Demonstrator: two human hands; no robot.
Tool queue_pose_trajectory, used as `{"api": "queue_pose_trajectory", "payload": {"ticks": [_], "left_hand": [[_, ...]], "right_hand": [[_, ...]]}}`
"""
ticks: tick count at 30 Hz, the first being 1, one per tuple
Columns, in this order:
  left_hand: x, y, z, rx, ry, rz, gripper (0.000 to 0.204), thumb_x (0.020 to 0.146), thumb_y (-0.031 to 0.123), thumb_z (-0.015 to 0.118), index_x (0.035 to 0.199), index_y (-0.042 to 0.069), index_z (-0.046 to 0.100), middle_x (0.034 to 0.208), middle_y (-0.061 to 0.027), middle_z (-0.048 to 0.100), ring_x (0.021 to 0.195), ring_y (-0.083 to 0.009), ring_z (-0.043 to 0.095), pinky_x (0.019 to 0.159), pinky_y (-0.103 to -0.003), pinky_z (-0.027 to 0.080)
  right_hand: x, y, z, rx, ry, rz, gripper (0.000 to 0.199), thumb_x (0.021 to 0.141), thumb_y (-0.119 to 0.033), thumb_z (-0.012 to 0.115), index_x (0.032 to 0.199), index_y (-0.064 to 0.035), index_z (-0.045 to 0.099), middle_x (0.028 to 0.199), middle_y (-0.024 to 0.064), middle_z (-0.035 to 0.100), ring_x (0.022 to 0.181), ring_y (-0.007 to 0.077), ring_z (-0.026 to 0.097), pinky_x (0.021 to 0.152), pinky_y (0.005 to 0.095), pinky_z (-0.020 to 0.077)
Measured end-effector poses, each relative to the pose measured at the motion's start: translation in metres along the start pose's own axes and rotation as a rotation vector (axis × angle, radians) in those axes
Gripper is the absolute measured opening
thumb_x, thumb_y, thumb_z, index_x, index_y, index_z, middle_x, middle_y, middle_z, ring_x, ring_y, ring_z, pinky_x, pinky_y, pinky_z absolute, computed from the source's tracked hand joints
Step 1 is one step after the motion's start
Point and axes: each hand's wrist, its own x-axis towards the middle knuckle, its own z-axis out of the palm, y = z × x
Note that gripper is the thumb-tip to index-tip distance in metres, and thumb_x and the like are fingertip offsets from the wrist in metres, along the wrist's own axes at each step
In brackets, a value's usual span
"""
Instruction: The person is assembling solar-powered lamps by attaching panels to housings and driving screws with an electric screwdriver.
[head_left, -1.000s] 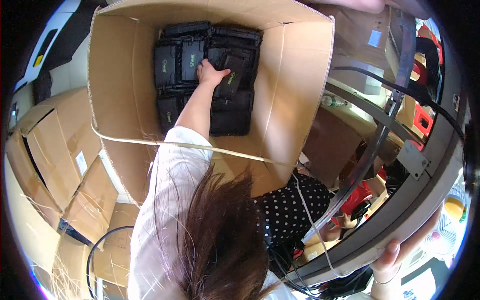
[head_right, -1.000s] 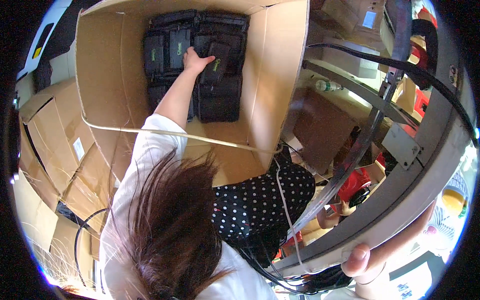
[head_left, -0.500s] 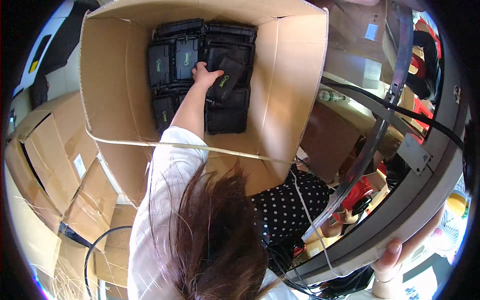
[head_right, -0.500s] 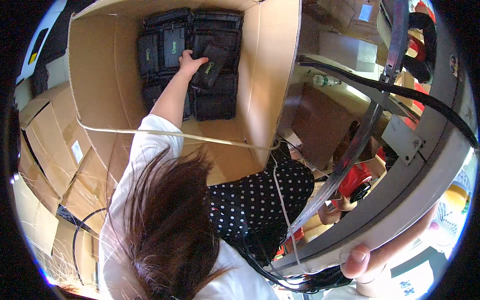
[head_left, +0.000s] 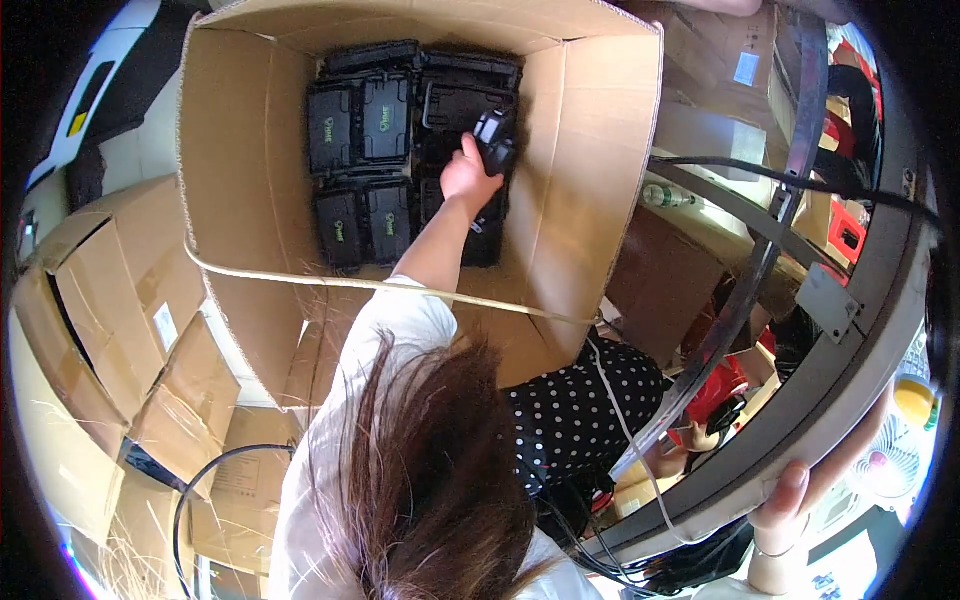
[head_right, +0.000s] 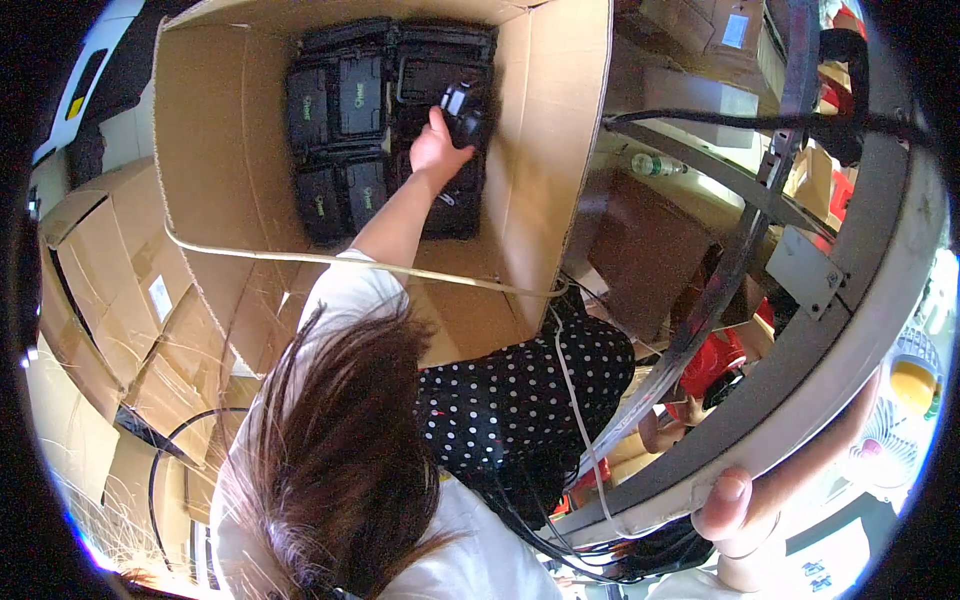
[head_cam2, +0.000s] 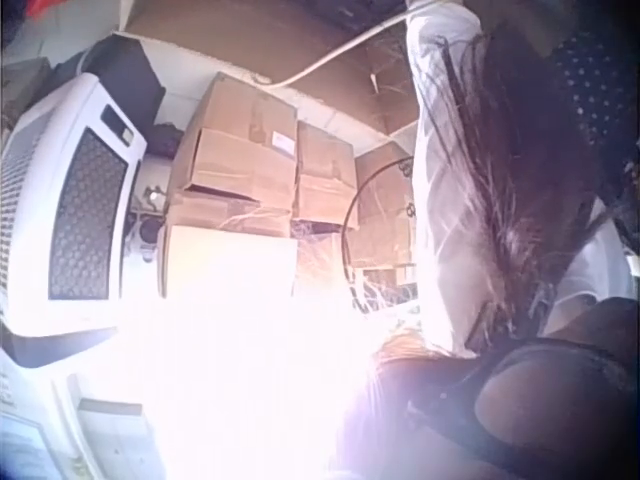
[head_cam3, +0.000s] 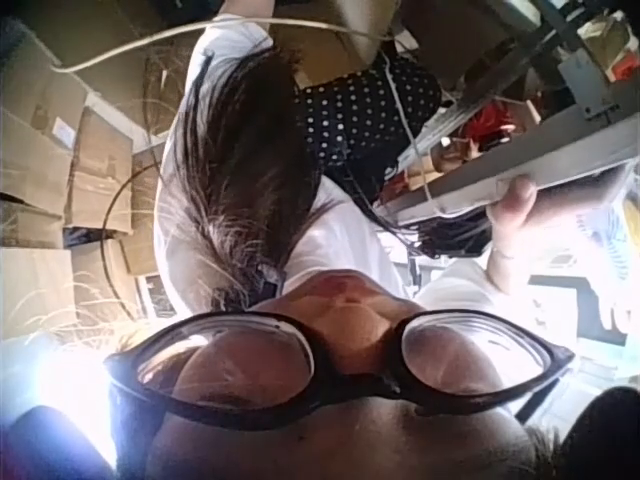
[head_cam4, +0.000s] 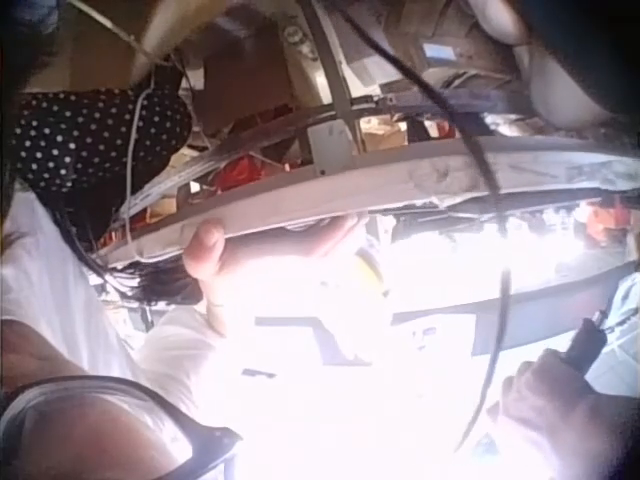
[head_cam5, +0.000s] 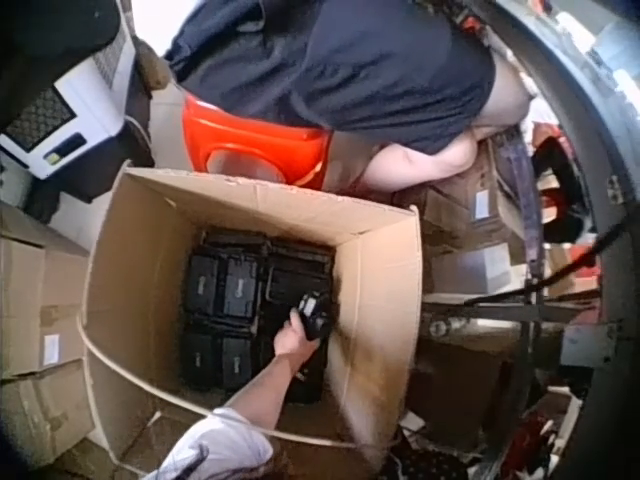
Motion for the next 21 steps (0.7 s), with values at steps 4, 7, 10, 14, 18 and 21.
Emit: {"api": "queue_pose_trajectory", "payload": {"ticks": [4, 7, 10, 14, 18, 21], "left_hand": [[-0.001, -0.017, -0.027, -0.283, -0.024, 0.054, 0.1, 0.064, 0.031, 0.085, 0.139, 0.0, 0.028, 0.117, -0.0257, 0.059, 0.102, -0.0404, 0.063, 0.092, -0.042, 0.051], [-0.01, -0.067, -0.062, -0.746, -0.25, 0.037, 0.089, 0.065, 0.021, 0.085, 0.135, -0.004, 0.036, 0.126, -0.0201, 0.056, 0.118, -0.0281, 0.054, 0.105, -0.036, 0.039], [-0.024, -0.141, -0.091, -0.651, -0.434, -0.004, 0.088, 0.065, 0.017, 0.083, 0.137, -0.003, 0.037, 0.129, -0.0197, 0.055, 0.121, -0.0285, 0.053, 0.106, -0.035, 0.038], [-0.043, -0.211, -0.076, -0.346, -0.265, -0.158, 0.093, 0.061, 0.02, 0.084, 0.137, -0.001, 0.036, 0.126, -0.0208, 0.055, 0.12, -0.032, 0.053, 0.106, -0.036, 0.037], [-0.045, -0.222, -0.043, -0.426, -0.232, -0.265, 0.095, 0.06, 0.024, 0.085, 0.137, -0.001, 0.036, 0.131, -0.0224, 0.051, 0.126, -0.0341, 0.047, 0.108, -0.038, 0.036], [-0.042, -0.211, -0.032, -0.463, -0.307, -0.277, 0.106, 0.058, 0.036, 0.086, 0.142, 0.002, 0.031, 0.141, -0.0263, 0.04, 0.135, -0.0395, 0.035, 0.111, -0.044, 0.031]], "right_hand": [[0.003, -0.001, 0.0, -0.07, 0.027, -0.056, 0.096, 0.088, -0.064, 0.038, 0.151, 0.0037, 0.013, 0.15, 0.0225, 0.027, 0.131, 0.0312, 0.038, 0.105, 0.0461, 0.0336], [0.002, -0.001, 0.002, -0.044, 0.068, -0.038, 0.096, 0.088, -0.064, 0.037, 0.151, 0.0042, 0.015, 0.149, 0.0226, 0.029, 0.13, 0.0311, 0.04, 0.104, 0.0453, 0.0342], [0.001, 0.0, 0.003, -0.063, 0.061, -0.044, 0.096, 0.088, -0.064, 0.037, 0.151, 0.0049, 0.015, 0.149, 0.0225, 0.029, 0.129, 0.0307, 0.04, 0.104, 0.0448, 0.0341], [-0.001, 0.001, 0.002, -0.008, 0.039, -0.013, 0.094, 0.089, -0.062, 0.036, 0.15, 0.0055, 0.015, 0.149, 0.0219, 0.028, 0.131, 0.0303, 0.039, 0.105, 0.0444, 0.0333], [-0.003, 0.003, 0.005, 0.031, 0.048, -0.006, 0.092, 0.09, -0.06, 0.036, 0.151, 0.0048, 0.014, 0.15, 0.021, 0.027, 0.132, 0.0301, 0.037, 0.106, 0.0444, 0.0321], [-0.006, 0.003, 0.005, 0.049, 0.033, 0.004, 0.091, 0.09, -0.059, 0.037, 0.151, 0.0038, 0.013, 0.15, 0.0205, 0.027, 0.133, 0.0296, 0.036, 0.106, 0.0444, 0.0312]]}}
